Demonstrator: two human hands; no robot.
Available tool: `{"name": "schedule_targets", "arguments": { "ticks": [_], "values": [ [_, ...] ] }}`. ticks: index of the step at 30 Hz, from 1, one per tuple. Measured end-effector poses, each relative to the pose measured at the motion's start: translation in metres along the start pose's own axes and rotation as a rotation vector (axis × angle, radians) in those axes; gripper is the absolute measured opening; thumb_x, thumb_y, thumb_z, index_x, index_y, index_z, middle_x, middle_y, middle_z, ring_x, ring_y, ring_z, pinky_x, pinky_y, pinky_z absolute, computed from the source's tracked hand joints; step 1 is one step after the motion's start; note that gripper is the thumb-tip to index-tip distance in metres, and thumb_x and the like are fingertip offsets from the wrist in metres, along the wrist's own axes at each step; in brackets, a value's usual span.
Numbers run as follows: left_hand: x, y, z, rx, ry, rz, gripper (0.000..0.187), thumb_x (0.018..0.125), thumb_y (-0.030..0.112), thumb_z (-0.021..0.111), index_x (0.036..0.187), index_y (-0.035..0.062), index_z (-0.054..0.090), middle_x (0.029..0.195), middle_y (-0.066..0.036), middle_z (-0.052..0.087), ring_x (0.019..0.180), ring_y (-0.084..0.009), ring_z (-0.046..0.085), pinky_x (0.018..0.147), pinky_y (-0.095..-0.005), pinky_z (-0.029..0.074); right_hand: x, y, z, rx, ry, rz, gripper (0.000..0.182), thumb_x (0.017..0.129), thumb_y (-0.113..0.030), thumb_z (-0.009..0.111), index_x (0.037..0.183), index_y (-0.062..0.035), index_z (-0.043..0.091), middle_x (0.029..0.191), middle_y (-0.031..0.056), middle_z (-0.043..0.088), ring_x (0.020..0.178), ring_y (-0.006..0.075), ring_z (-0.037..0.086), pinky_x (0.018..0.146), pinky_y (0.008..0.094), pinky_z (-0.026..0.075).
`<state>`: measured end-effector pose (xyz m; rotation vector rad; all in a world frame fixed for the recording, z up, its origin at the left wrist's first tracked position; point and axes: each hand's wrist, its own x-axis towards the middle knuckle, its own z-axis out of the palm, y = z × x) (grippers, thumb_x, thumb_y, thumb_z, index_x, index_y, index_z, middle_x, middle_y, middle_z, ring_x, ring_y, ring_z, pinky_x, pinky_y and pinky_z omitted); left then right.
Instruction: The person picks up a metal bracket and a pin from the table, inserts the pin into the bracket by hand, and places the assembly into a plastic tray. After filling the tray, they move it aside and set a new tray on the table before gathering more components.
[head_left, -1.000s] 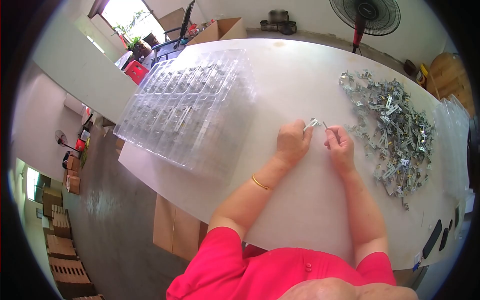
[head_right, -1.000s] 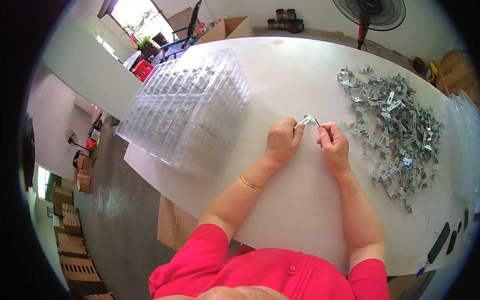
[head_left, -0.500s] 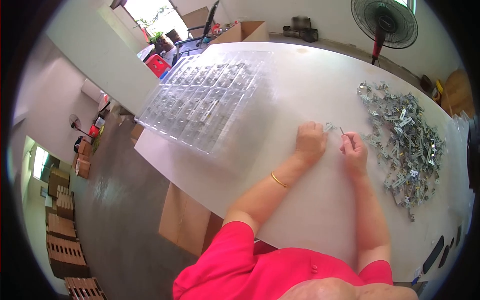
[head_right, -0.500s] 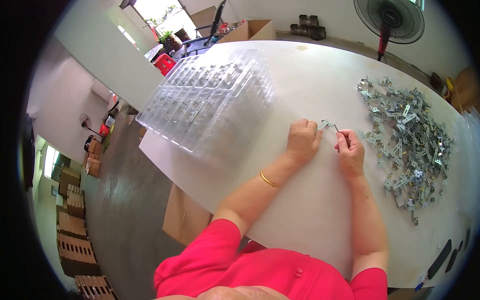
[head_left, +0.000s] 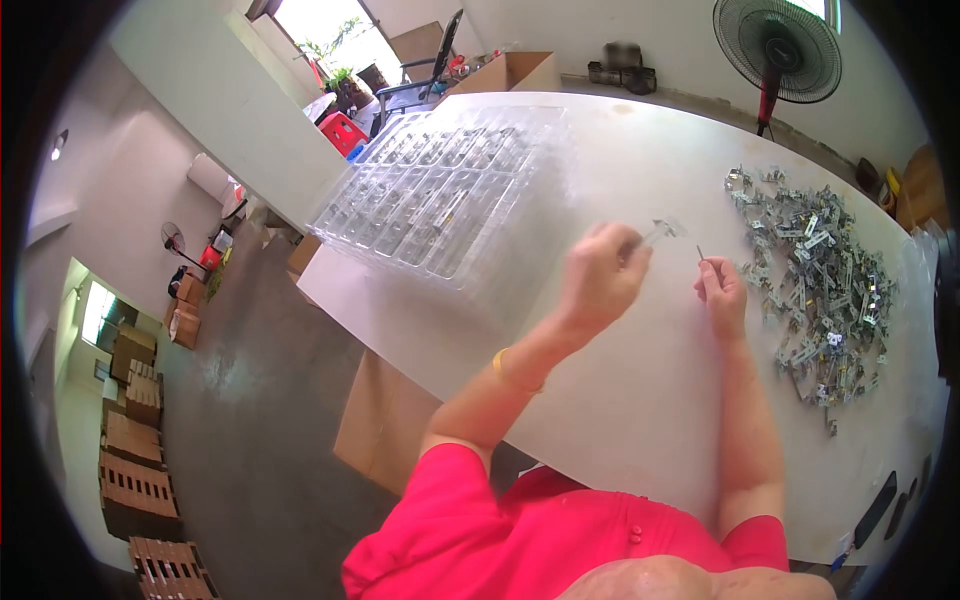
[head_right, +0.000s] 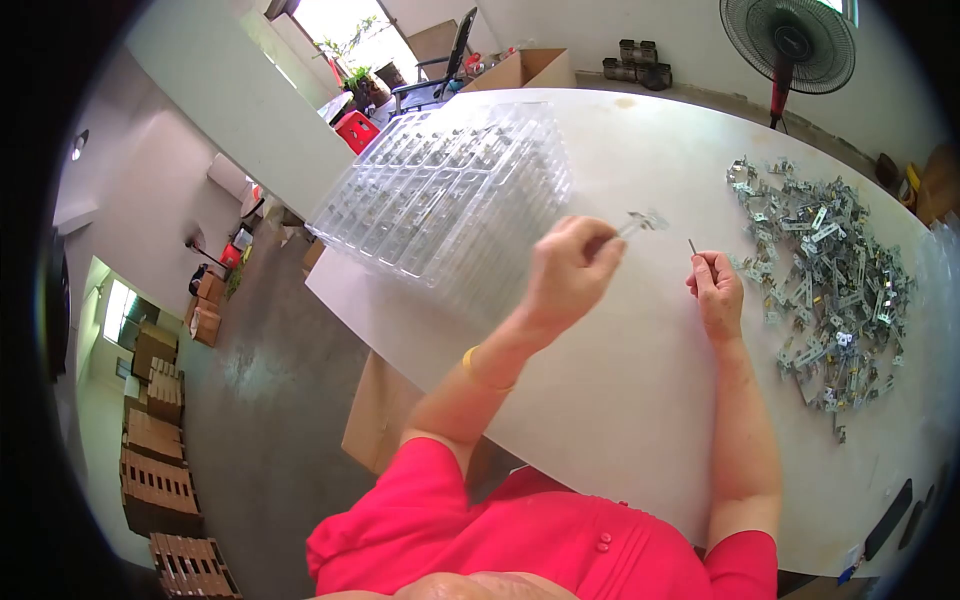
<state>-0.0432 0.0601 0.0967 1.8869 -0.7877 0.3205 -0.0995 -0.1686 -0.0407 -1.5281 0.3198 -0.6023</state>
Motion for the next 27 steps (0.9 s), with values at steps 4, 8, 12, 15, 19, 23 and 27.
{"name": "schedule_targets", "arguments": {
  "ticks": [4, 8, 12, 15, 19, 23, 27],
  "values": [
    [-0.002, 0.035, -0.078, 0.098, 0.105, 0.053, 0.01, 0.093, 0.007, 0.075, 0.099, -0.0005, 0.073, 0.09, -0.006, 0.067, 0.076, -0.0104, 0.063, 0.068, -0.0262, 0.052, -0.003, -0.007, 0.002, 0.025, -0.007, 0.017, 0.014, 0.104, -0.02, 0.063, 0.101, -0.0064, 0.065, 0.076, -0.0022, 0.061, 0.067, 0.0053, 0.052, 0.06, 0.0215, 0.043],
    [0.01, 0.029, -0.139, 0.252, 0.173, -0.001, 0.009, 0.095, 0.009, 0.073, 0.097, -0.0004, 0.073, 0.084, -0.002, 0.067, 0.072, -0.0052, 0.059, 0.064, -0.0232, 0.049, -0.005, -0.011, 0.003, 0.012, 0.001, 0.014, 0.014, 0.104, -0.019, 0.063, 0.101, -0.0057, 0.065, 0.076, -0.0018, 0.061, 0.068, 0.0054, 0.053, 0.061, 0.0221, 0.043],
    [0.024, 0.013, -0.169, 0.352, 0.138, -0.18, 0.014, 0.096, 0.013, 0.073, 0.094, -0.001, 0.073, 0.072, 0.0, 0.067, 0.064, -0.0041, 0.056, 0.059, -0.0228, 0.046, -0.005, -0.011, 0.002, -0.005, 0.002, 0.018, 0.014, 0.103, -0.019, 0.063, 0.101, -0.0053, 0.066, 0.075, -0.002, 0.061, 0.067, 0.0054, 0.053, 0.061, 0.0226, 0.043],
    [0.03, 0.008, -0.171, 0.494, 0.091, -0.257, 0.019, 0.093, 0.016, 0.073, 0.09, -0.0033, 0.072, 0.081, -0.011, 0.068, 0.071, -0.0175, 0.063, 0.068, -0.0326, 0.051, -0.004, -0.01, 0.002, -0.013, 0.006, 0.015, 0.014, 0.103, -0.019, 0.063, 0.101, -0.0053, 0.066, 0.073, -0.0023, 0.061, 0.066, 0.0055, 0.054, 0.061, 0.0228, 0.044],
    [0.033, 0.0, -0.168, 0.527, 0.029, -0.27, 0.022, 0.092, 0.017, 0.071, 0.088, -0.0038, 0.071, 0.075, -0.013, 0.068, 0.067, -0.0195, 0.064, 0.067, -0.035, 0.051, -0.004, -0.01, 0.002, -0.007, 0.008, 0.004, 0.013, 0.103, -0.018, 0.063, 0.104, -0.0056, 0.067, 0.074, -0.0018, 0.06, 0.065, 0.0051, 0.05, 0.059, 0.0222, 0.04],
    [0.035, 0.004, -0.168, 0.574, 0.043, -0.262, 0.022, 0.092, 0.017, 0.069, 0.086, -0.0039, 0.071, 0.072, -0.013, 0.069, 0.065, -0.0207, 0.065, 0.066, -0.0359, 0.052, -0.004, -0.009, 0.002, -0.004, 0.01, 0.008, 0.013, 0.103, -0.018, 0.063, 0.103, -0.0055, 0.067, 0.073, -0.0018, 0.06, 0.066, 0.0054, 0.052, 0.059, 0.0225, 0.042],
    [0.035, 0.002, -0.17, 0.634, -0.023, -0.248, 0.023, 0.092, 0.018, 0.069, 0.086, -0.0042, 0.072, 0.071, -0.014, 0.07, 0.065, -0.0229, 0.067, 0.067, -0.0364, 0.053, -0.004, -0.012, 0.001, -0.011, 0.005, 0.022, 0.013, 0.103, -0.018, 0.063, 0.102, -0.0052, 0.067, 0.073, -0.0019, 0.062, 0.066, 0.0057, 0.054, 0.061, 0.0232, 0.044]
  ]
}}
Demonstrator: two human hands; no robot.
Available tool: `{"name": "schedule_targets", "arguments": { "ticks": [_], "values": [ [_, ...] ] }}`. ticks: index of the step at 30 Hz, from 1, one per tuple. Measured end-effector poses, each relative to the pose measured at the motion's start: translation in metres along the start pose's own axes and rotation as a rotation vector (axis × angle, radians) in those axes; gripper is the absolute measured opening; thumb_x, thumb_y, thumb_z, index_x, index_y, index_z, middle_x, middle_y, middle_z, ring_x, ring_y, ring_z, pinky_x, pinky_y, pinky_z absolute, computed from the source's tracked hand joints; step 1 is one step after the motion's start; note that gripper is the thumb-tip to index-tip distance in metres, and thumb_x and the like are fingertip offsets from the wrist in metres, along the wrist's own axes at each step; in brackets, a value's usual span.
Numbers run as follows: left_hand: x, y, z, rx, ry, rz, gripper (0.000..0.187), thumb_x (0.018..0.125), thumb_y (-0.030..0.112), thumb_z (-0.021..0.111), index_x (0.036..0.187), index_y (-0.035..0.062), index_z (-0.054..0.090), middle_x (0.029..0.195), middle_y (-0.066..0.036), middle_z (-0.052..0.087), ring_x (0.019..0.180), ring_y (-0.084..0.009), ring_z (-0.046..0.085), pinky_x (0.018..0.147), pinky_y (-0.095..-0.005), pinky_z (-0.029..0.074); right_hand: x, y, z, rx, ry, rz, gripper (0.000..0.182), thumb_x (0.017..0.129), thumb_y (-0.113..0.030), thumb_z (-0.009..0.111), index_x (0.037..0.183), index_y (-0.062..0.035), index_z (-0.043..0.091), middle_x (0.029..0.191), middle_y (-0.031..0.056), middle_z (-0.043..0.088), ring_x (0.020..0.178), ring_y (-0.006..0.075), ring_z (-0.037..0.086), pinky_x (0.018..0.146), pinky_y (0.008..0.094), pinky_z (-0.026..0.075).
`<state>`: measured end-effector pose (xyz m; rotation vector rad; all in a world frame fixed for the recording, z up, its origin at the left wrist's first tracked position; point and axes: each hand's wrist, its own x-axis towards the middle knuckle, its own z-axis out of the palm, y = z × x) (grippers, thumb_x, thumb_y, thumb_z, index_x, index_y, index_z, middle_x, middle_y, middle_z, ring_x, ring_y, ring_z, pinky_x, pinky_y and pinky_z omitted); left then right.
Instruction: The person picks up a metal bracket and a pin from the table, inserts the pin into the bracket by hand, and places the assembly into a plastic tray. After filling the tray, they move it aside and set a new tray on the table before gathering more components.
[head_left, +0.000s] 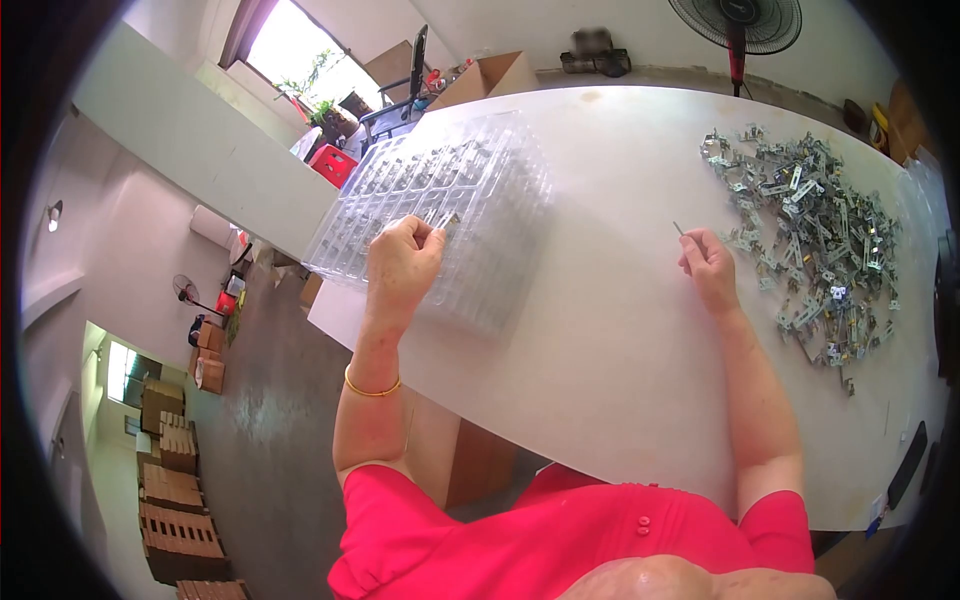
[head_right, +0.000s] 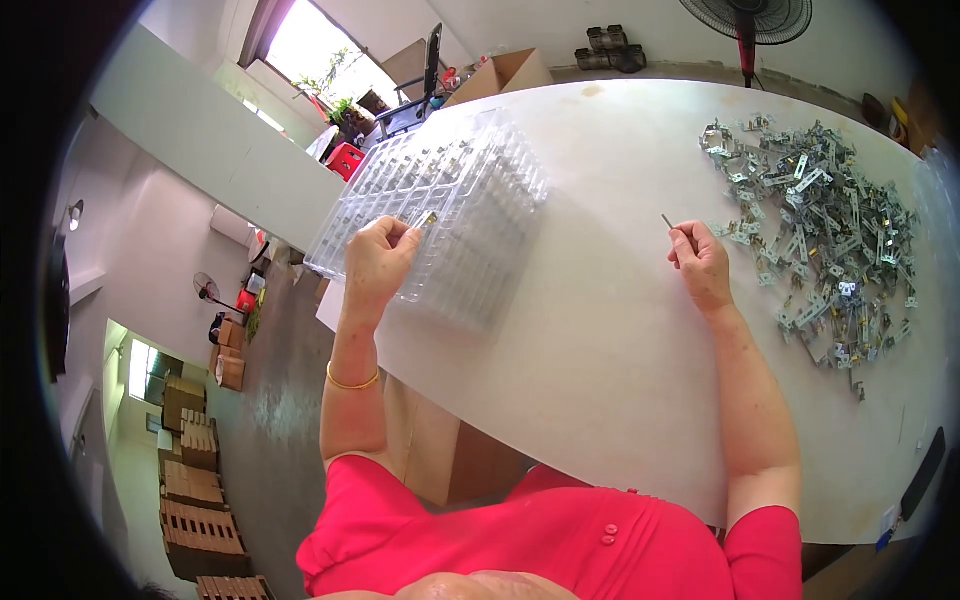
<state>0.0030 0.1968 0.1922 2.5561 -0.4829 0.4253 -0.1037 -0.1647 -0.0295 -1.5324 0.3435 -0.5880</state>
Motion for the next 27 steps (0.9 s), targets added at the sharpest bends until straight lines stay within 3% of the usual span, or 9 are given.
{"name": "schedule_targets", "arguments": {
  "ticks": [15, 16, 18, 19, 21, 23, 27],
  "values": [
    [-0.001, 0.003, 0.004, 0.152, -0.033, 0.042, 0.023, 0.091, 0.021, 0.07, 0.088, -0.0023, 0.073, 0.082, -0.017, 0.069, 0.078, -0.033, 0.067, 0.077, -0.0439, 0.052, -0.001, -0.001, 0.002, -0.047, 0.017, -0.027, 0.013, 0.101, -0.017, 0.064, 0.099, -0.005, 0.068, 0.071, -0.0007, 0.063, 0.065, 0.0068, 0.057, 0.06, 0.0253, 0.046],
    [-0.002, 0.003, 0.004, 0.213, 0.058, 0.115, 0.021, 0.09, 0.019, 0.071, 0.088, -0.001, 0.072, 0.083, -0.016, 0.069, 0.079, -0.0329, 0.067, 0.076, -0.044, 0.052, -0.002, -0.003, 0.002, -0.059, 0.026, -0.021, 0.012, 0.101, -0.017, 0.064, 0.099, -0.0053, 0.068, 0.072, -0.0002, 0.063, 0.066, 0.0075, 0.057, 0.06, 0.0261, 0.046],
    [-0.006, 0.006, 0.013, 0.298, 0.223, 0.285, 0.015, 0.09, 0.017, 0.072, 0.087, 0.0015, 0.071, 0.085, -0.015, 0.069, 0.08, -0.0327, 0.067, 0.076, -0.0442, 0.052, -0.003, 0.001, 0.004, -0.169, 0.028, -0.101, 0.012, 0.1, -0.018, 0.064, 0.1, -0.0061, 0.068, 0.072, 0.0022, 0.064, 0.066, 0.0109, 0.059, 0.061, 0.0291, 0.048],
    [-0.012, 0.018, 0.017, 0.262, 0.218, 0.291, 0.013, 0.089, 0.015, 0.073, 0.087, 0.0025, 0.071, 0.086, -0.014, 0.068, 0.082, -0.0325, 0.067, 0.077, -0.0445, 0.051, -0.004, 0.005, 0.003, -0.238, 0.035, -0.135, 0.012, 0.1, -0.018, 0.064, 0.1, -0.0065, 0.068, 0.072, 0.0034, 0.065, 0.066, 0.0126, 0.06, 0.062, 0.0306, 0.049],
    [-0.023, 0.049, 0.021, 0.185, 0.209, 0.298, 0.01, 0.088, 0.013, 0.075, 0.087, 0.0043, 0.07, 0.088, -0.012, 0.068, 0.084, -0.0319, 0.066, 0.078, -0.0449, 0.051, -0.007, 0.01, 0.003, -0.343, -0.005, -0.263, 0.014, 0.099, -0.021, 0.066, 0.102, -0.0079, 0.069, 0.076, 0.0109, 0.068, 0.068, 0.0245, 0.066, 0.066, 0.0376, 0.051],
    [-0.029, 0.069, 0.048, 0.062, 0.186, 0.424, 0.009, 0.087, 0.012, 0.076, 0.087, 0.005, 0.07, 0.087, -0.011, 0.067, 0.084, -0.0318, 0.066, 0.079, -0.0451, 0.051, -0.015, 0.0, 0.005, -0.4, -0.078, -0.244, 0.012, 0.097, -0.02, 0.067, 0.1, -0.0082, 0.069, 0.08, 0.0136, 0.07, 0.072, 0.0316, 0.068, 0.068, 0.0412, 0.053],
    [-0.038, 0.115, 0.102, -0.087, 0.032, 0.611, 0.007, 0.087, 0.01, 0.074, 0.088, 0.0039, 0.07, 0.086, -0.012, 0.066, 0.085, -0.0332, 0.064, 0.083, -0.0451, 0.05, -0.018, 0.005, 0.011, -0.5, -0.137, -0.531, 0.01, 0.094, -0.018, 0.068, 0.096, -0.0082, 0.069, 0.085, 0.0152, 0.071, 0.079, 0.0374, 0.068, 0.072, 0.0457, 0.055]
  ]
}}
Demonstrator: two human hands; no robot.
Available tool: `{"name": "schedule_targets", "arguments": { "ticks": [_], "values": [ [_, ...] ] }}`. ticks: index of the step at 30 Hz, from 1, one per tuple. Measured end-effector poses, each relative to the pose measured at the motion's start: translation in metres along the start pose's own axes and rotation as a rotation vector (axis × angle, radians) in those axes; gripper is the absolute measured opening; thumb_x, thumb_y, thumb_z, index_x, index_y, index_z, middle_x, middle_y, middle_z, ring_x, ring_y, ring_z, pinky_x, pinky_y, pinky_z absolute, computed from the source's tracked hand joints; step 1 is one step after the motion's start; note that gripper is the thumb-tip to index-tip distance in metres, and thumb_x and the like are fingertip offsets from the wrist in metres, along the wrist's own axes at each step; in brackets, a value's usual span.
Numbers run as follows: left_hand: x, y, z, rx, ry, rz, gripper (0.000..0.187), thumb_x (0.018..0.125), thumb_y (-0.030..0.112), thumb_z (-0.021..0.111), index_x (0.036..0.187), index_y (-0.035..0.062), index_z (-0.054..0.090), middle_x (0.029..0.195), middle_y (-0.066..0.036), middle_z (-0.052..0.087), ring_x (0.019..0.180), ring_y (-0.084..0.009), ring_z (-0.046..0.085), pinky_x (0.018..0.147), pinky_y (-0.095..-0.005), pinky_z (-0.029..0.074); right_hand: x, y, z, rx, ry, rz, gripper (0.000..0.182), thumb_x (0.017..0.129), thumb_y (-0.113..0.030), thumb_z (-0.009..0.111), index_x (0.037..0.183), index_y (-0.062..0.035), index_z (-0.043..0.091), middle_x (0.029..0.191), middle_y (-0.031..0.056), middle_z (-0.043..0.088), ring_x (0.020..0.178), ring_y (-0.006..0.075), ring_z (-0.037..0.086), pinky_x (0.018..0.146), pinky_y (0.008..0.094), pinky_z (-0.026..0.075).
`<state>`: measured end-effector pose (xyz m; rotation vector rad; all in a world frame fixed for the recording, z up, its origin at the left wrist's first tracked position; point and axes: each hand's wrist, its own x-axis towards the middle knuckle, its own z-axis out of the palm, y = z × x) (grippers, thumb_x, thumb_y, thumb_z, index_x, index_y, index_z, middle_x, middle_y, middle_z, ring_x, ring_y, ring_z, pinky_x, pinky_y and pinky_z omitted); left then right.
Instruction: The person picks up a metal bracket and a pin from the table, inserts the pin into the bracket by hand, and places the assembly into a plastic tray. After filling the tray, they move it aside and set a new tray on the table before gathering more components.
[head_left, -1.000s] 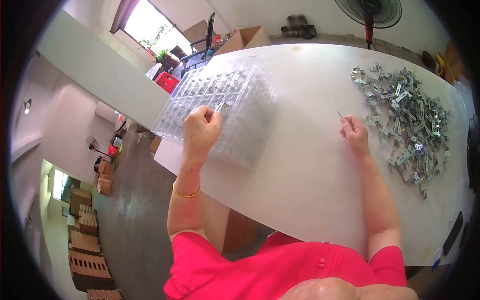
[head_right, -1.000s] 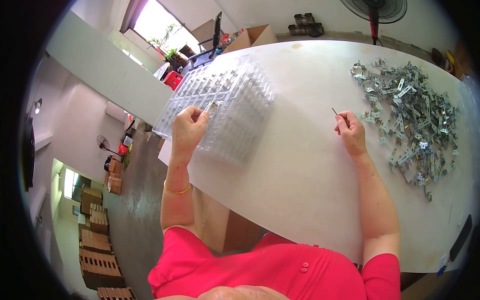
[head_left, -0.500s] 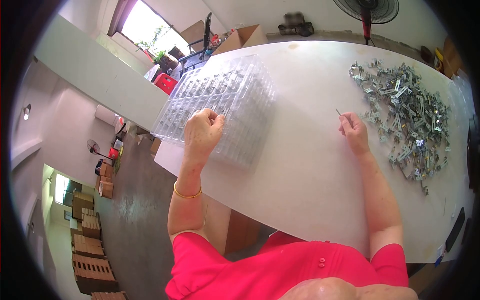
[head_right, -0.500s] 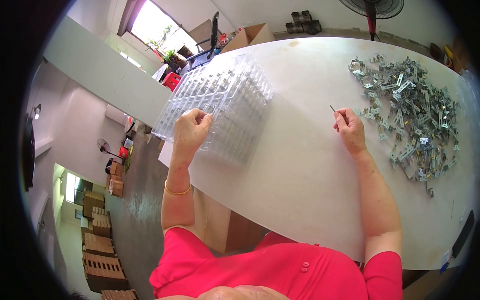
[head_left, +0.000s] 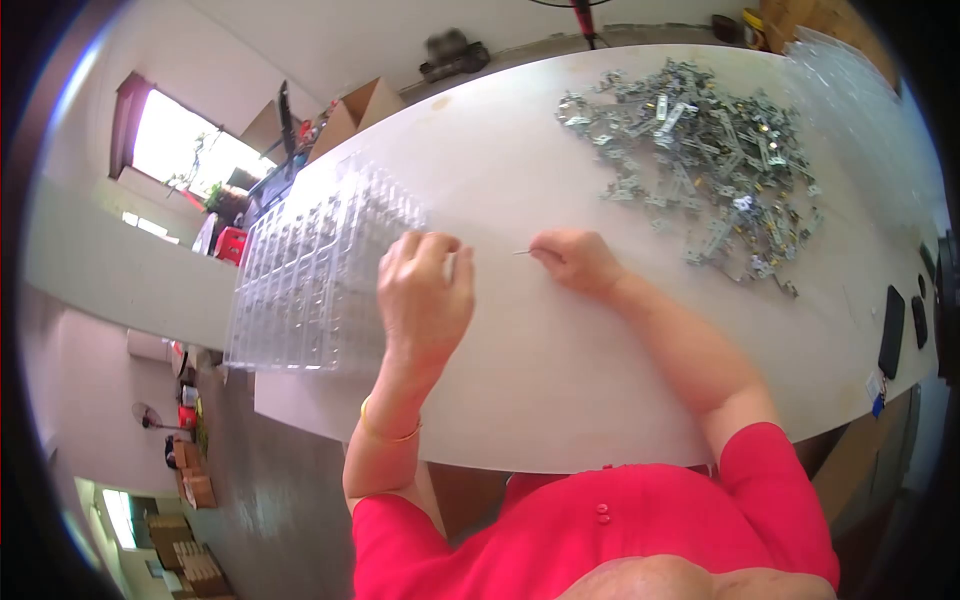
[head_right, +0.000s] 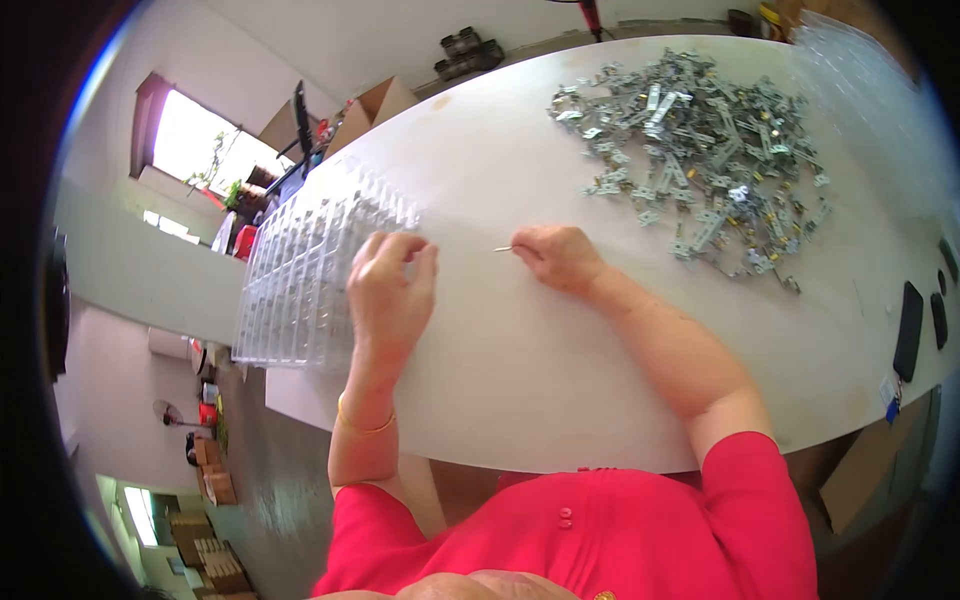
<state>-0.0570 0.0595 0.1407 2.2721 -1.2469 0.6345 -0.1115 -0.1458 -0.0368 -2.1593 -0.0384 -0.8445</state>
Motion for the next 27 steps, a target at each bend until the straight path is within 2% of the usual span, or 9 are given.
{"name": "schedule_targets", "arguments": {
  "ticks": [2, 4, 6, 9, 13, 15, 18, 21, 27],
  "values": [
    [0.013, 0.016, 0.035, -0.091, -0.074, 0.054, 0.008, 0.087, 0.01, 0.073, 0.088, 0.0029, 0.07, 0.087, -0.014, 0.066, 0.088, -0.0341, 0.064, 0.085, -0.0455, 0.049, 0.0, -0.002, -0.001, -0.037, -0.033, -0.085, 0.009, 0.093, -0.016, 0.068, 0.096, -0.0082, 0.069, 0.087, 0.0152, 0.071, 0.082, 0.0383, 0.068, 0.074, 0.0474, 0.055],
    [0.031, 0.026, 0.071, -0.169, -0.146, 0.089, 0.011, 0.086, 0.012, 0.073, 0.087, 0.0018, 0.069, 0.088, -0.016, 0.066, 0.092, -0.0356, 0.064, 0.087, -0.046, 0.049, -0.001, -0.002, -0.001, -0.02, -0.062, -0.071, 0.009, 0.092, -0.015, 0.067, 0.097, -0.0082, 0.069, 0.088, 0.0153, 0.071, 0.083, 0.0382, 0.068, 0.075, 0.0477, 0.054],
    [0.049, 0.035, 0.106, -0.161, -0.223, 0.125, 0.015, 0.087, 0.014, 0.074, 0.094, 0.0023, 0.071, 0.095, -0.015, 0.068, 0.098, -0.0339, 0.065, 0.09, -0.0453, 0.05, -0.003, 0.003, 0.0, -0.042, -0.131, -0.025, 0.011, 0.093, -0.014, 0.064, 0.102, -0.0084, 0.068, 0.089, 0.0148, 0.071, 0.086, 0.0385, 0.068, 0.076, 0.0482, 0.054],
    [0.068, 0.044, 0.156, -0.142, -0.343, 0.151, 0.025, 0.086, 0.017, 0.075, 0.106, 0.0019, 0.071, 0.106, -0.016, 0.069, 0.107, -0.0347, 0.064, 0.094, -0.045, 0.05, -0.006, 0.012, 0.011, 0.005, -0.039, -0.001, 0.013, 0.095, -0.014, 0.061, 0.105, -0.0075, 0.066, 0.091, 0.0147, 0.072, 0.087, 0.0391, 0.068, 0.076, 0.0487, 0.054],
    [0.085, 0.048, 0.203, -0.045, -0.551, 0.135, 0.037, 0.085, 0.017, 0.074, 0.118, 0.0002, 0.068, 0.115, -0.017, 0.068, 0.117, -0.036, 0.062, 0.101, -0.0444, 0.049, -0.003, 0.022, 0.018, 0.06, -0.09, 0.039, 0.015, 0.087, -0.008, 0.061, 0.101, -0.0066, 0.065, 0.089, 0.0127, 0.07, 0.085, 0.0377, 0.066, 0.076, 0.0455, 0.052],
    [0.088, 0.047, 0.218, -0.059, -0.566, 0.123, 0.035, 0.085, 0.016, 0.072, 0.116, 0.0003, 0.069, 0.115, -0.018, 0.068, 0.114, -0.0365, 0.063, 0.099, -0.0446, 0.05, -0.001, 0.008, 0.003, 0.023, -0.214, 0.141, 0.012, 0.088, -0.01, 0.061, 0.099, -0.0058, 0.064, 0.087, 0.0132, 0.07, 0.081, 0.0382, 0.066, 0.073, 0.0457, 0.051],
    [0.089, 0.039, 0.234, -0.108, -0.608, 0.101, 0.03, 0.086, 0.014, 0.07, 0.112, 0.0002, 0.07, 0.114, -0.019, 0.068, 0.109, -0.0377, 0.065, 0.096, -0.0452, 0.051, 0.007, -0.014, -0.019, -0.069, -0.371, 0.213, 0.014, 0.097, -0.015, 0.057, 0.105, -0.0056, 0.064, 0.095, 0.0155, 0.072, 0.085, 0.0394, 0.068, 0.074, 0.049, 0.053],
    [0.086, 0.03, 0.234, -0.167, -0.564, 0.067, 0.025, 0.086, 0.012, 0.068, 0.108, -0.0005, 0.07, 0.111, -0.02, 0.067, 0.103, -0.0393, 0.066, 0.092, -0.0459, 0.053, 0.004, -0.007, -0.009, -0.054, -0.229, 0.18, 0.011, 0.09, -0.015, 0.062, 0.097, -0.0077, 0.066, 0.089, 0.0146, 0.071, 0.078, 0.0396, 0.066, 0.071, 0.0488, 0.051],
    [0.077, 0.012, 0.21, -0.098, -0.446, 0.104, 0.02, 0.088, 0.007, 0.068, 0.106, -0.0005, 0.066, 0.109, -0.019, 0.065, 0.096, -0.0413, 0.067, 0.085, -0.0479, 0.055, -0.001, -0.001, -0.002, -0.013, -0.15, 0.073, 0.016, 0.093, -0.017, 0.059, 0.102, -0.0087, 0.07, 0.096, 0.0161, 0.073, 0.086, 0.0413, 0.068, 0.077, 0.0503, 0.053]
  ]
}}
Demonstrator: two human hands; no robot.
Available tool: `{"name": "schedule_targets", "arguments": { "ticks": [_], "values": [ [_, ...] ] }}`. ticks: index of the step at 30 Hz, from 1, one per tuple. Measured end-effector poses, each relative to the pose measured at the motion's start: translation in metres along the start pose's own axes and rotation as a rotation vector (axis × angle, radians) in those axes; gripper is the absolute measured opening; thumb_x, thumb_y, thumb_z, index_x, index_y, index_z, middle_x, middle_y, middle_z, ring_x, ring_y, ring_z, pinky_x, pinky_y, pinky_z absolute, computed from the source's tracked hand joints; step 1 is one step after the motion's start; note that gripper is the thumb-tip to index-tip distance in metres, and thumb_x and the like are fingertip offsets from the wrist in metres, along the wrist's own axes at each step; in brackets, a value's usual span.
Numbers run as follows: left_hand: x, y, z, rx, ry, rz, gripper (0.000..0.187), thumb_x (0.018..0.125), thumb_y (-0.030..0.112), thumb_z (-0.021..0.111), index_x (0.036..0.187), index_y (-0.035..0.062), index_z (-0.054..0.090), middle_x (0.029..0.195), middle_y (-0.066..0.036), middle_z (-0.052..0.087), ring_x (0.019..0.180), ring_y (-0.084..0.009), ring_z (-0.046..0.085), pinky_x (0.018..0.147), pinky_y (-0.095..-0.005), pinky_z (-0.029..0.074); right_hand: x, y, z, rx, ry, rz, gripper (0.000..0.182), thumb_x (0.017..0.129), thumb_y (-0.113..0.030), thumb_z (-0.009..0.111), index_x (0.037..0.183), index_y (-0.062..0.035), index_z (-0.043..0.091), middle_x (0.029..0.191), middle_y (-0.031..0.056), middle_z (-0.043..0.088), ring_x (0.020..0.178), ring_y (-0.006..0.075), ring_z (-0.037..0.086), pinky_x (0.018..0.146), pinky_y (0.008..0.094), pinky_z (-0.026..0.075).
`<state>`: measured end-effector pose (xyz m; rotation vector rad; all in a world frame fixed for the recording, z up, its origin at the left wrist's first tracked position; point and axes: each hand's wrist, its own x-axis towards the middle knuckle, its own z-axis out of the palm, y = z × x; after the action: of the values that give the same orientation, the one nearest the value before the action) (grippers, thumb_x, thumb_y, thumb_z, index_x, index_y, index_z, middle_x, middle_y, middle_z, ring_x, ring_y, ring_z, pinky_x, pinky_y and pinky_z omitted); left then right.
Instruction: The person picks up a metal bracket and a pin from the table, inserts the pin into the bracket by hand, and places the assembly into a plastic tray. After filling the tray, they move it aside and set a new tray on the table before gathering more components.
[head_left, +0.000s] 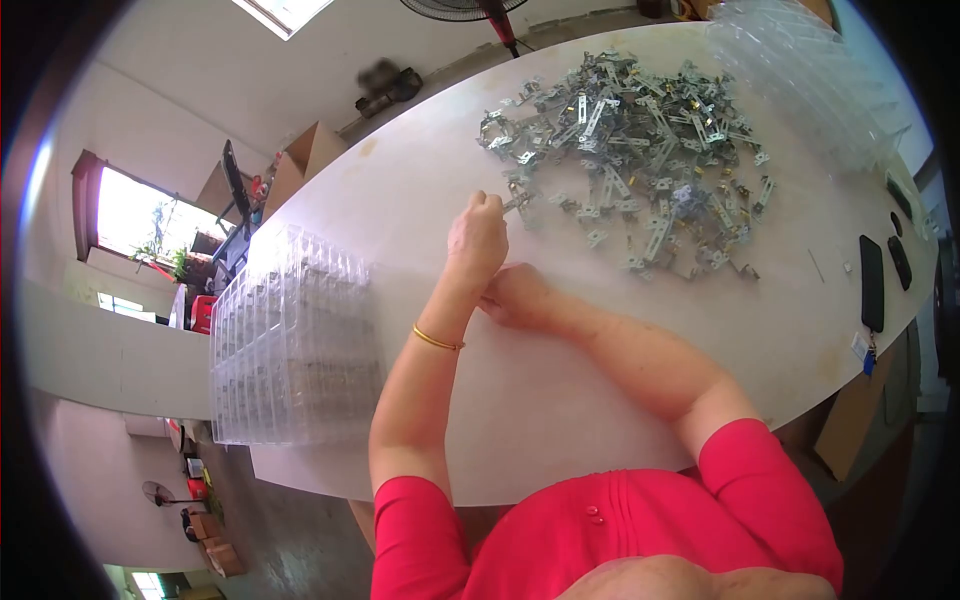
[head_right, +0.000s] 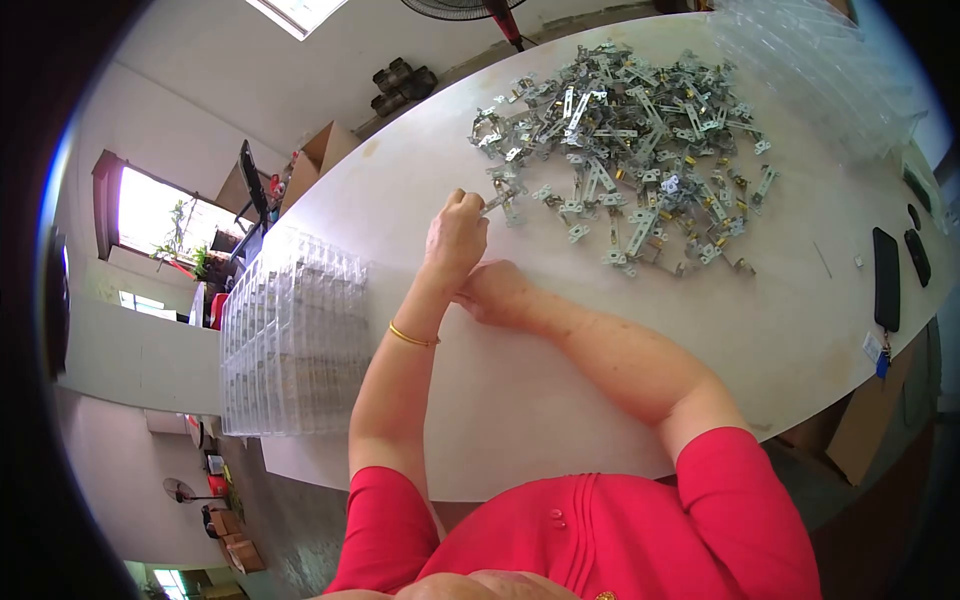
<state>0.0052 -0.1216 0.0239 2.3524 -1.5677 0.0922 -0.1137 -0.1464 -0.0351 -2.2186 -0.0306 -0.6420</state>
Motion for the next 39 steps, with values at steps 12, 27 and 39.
{"name": "schedule_targets", "arguments": {
  "ticks": [12, 27, 39],
  "values": [
    [-0.03, 0.035, -0.018, 0.096, 0.237, 0.333, 0.026, 0.087, 0.005, 0.073, 0.111, 0.0005, 0.063, 0.111, -0.016, 0.063, 0.09, -0.0345, 0.07, 0.075, -0.0417, 0.059, 0.001, 0.019, 0.016, 0.04, -0.065, 0.131, 0.026, 0.088, -0.013, 0.066, 0.114, -0.0086, 0.065, 0.104, 0.0161, 0.072, 0.098, 0.0382, 0.066, 0.085, 0.0478, 0.052],
    [-0.03, 0.035, -0.008, 0.164, 0.292, 0.464, 0.032, 0.086, 0.007, 0.076, 0.115, 0.0003, 0.064, 0.113, -0.012, 0.062, 0.087, -0.0285, 0.071, 0.07, -0.0378, 0.059, 0.001, 0.021, 0.014, 0.184, 0.032, 0.02, 0.032, 0.09, -0.014, 0.072, 0.118, -0.0044, 0.059, 0.118, 0.0137, 0.058, 0.114, 0.0266, 0.053, 0.097, 0.0431, 0.044],
    [-0.045, -0.013, -0.038, -0.353, 0.382, -0.185, 0.022, 0.088, 0.009, 0.077, 0.106, -0.0019, 0.072, 0.103, -0.014, 0.065, 0.078, -0.0224, 0.067, 0.071, -0.0352, 0.056, 0.0, 0.004, 0.002, -0.019, 0.065, 0.036, 0.012, 0.093, -0.017, 0.065, 0.094, -0.006, 0.069, 0.095, 0.0164, 0.071, 0.091, 0.0385, 0.067, 0.08, 0.0471, 0.054]
  ]
}}
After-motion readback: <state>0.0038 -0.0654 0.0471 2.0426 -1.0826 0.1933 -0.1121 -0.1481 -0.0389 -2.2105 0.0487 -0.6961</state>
